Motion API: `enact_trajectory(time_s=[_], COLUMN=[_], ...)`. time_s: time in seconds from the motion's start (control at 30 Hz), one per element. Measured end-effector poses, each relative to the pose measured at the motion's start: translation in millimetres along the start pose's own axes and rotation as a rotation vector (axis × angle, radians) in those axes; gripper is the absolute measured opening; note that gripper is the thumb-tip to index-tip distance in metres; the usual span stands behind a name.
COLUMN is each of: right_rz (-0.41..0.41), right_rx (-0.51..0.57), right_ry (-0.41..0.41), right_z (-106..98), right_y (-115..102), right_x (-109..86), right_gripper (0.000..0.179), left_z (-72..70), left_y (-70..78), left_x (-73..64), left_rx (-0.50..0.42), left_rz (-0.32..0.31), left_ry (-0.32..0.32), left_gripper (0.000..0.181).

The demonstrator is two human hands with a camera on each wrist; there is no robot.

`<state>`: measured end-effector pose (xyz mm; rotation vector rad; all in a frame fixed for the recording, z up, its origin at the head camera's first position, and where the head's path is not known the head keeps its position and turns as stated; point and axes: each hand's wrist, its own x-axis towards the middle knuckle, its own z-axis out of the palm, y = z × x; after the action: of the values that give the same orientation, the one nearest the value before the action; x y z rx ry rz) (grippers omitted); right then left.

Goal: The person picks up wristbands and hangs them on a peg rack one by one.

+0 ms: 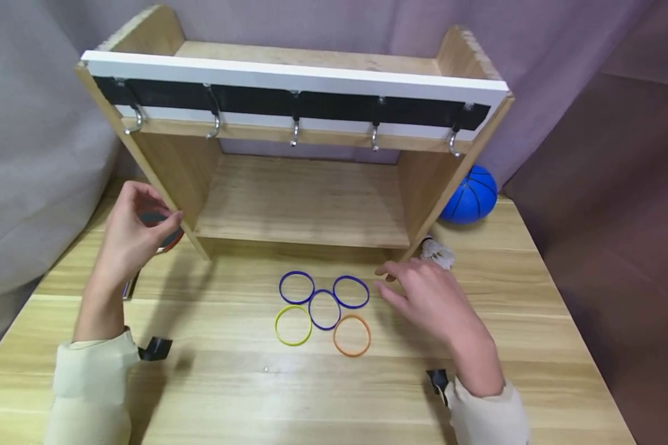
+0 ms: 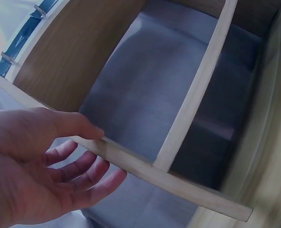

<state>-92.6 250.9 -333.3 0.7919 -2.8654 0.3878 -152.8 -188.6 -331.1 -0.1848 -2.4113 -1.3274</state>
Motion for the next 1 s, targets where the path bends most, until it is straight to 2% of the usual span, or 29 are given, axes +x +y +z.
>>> enact_trajectory(time_s=[0.3,0.6,0.8,1.0], right_rz=[0.074,0.241,0.260,0.306], right_rx=[0.100,0.053,0.026,0.041], right_ry=[-0.148,-0.142,-0.173,-0.195], right_z=[17.3,42.6,60.5,67.7], right_y=[-4.4,-0.2,6.3,9.2], right_x=[15.0,25.8,29.4,29.0], right_gripper=[0.021,0.013,0.006,0.006], left_z=[7.5,3.4,2.7,5.3], left_y=[0.5,-1.3,-1.7,-2.9], left_x=[2.4,0.0,0.1,1.5], left_rx=[0.006,0.032,0.018,0.011], left_rz=[0.025,0.016,0.020,0.023], left_ry=[0.035,0.055,0.055,0.059], left_gripper=[0.040,0.041,0.040,0.038])
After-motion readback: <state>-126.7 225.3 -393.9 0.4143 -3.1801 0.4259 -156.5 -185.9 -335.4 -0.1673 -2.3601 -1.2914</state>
